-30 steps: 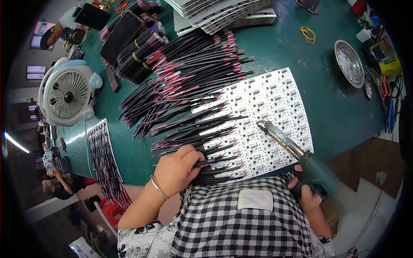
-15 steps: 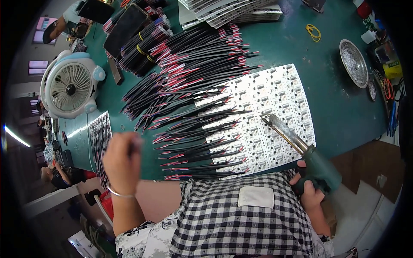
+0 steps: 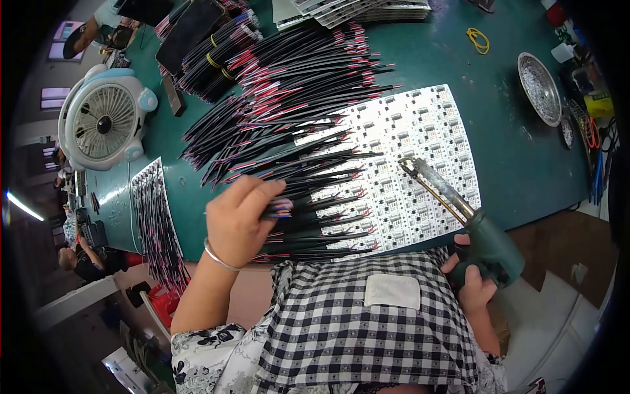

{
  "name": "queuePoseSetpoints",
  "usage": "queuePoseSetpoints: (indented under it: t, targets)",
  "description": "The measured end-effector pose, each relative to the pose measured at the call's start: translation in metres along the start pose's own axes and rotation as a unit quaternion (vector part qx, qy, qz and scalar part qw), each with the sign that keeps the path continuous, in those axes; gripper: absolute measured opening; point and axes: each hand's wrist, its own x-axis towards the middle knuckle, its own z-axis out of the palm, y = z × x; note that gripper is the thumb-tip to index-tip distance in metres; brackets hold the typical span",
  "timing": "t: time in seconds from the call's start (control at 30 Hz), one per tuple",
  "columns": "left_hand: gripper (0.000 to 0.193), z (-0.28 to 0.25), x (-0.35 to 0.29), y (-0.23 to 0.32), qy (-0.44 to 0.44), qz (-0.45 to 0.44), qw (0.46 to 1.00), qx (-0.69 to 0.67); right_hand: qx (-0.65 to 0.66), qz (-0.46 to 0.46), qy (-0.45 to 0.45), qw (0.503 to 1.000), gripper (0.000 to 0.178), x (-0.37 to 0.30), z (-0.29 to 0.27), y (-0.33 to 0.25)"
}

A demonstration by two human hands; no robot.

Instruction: The person positions wires onto a circuit board and solders them using a soldering iron.

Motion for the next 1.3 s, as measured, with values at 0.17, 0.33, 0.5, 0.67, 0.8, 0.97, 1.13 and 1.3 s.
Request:
queuePoseSetpoints:
  t: [0.17,0.33,0.5,0.67,0.8,0.97,1.13,1.3]
  targets:
    - [0.036,0.009,0.024,0.011,-0.087,0.008,0.995,0.057,0.008,-0.005,-0.007,1.000,0.061,0.003,0.002,-0.001]
    - [0.034,0.019,0.029,0.006,-0.135,-0.040,0.987,0.072,0.026,0.002,0.008,1.000,0.062,0.000,-0.001,0.000]
    - [0.030,0.019,0.028,-0.006,-0.121,-0.038,0.992,0.007,0.021,0.008,0.009,1.000,0.062,0.003,0.000,0.001]
    - [0.036,-0.001,0.045,0.017,-0.055,0.023,0.997,0.047,0.019,0.003,0.010,1.000,0.059,0.011,0.004,-0.005]
    - [0.038,-0.027,0.078,0.030,-0.002,0.053,0.998,0.043,0.038,0.006,0.055,0.998,0.059,0.014,0.005,-0.009]
    - [0.018,-0.002,0.095,0.037,-0.047,0.119,0.992,0.018,0.038,0.005,0.059,0.998,0.059,0.019,0.006,-0.012]
    - [0.030,0.058,0.079,0.029,-0.086,0.096,0.991,-0.020,0.047,0.034,0.031,0.998,0.059,0.016,0.006,-0.011]
    - [0.018,0.050,0.073,0.024,-0.006,0.124,0.990,-0.065,0.045,0.044,0.024,0.998,0.058,0.016,0.002,-0.011]
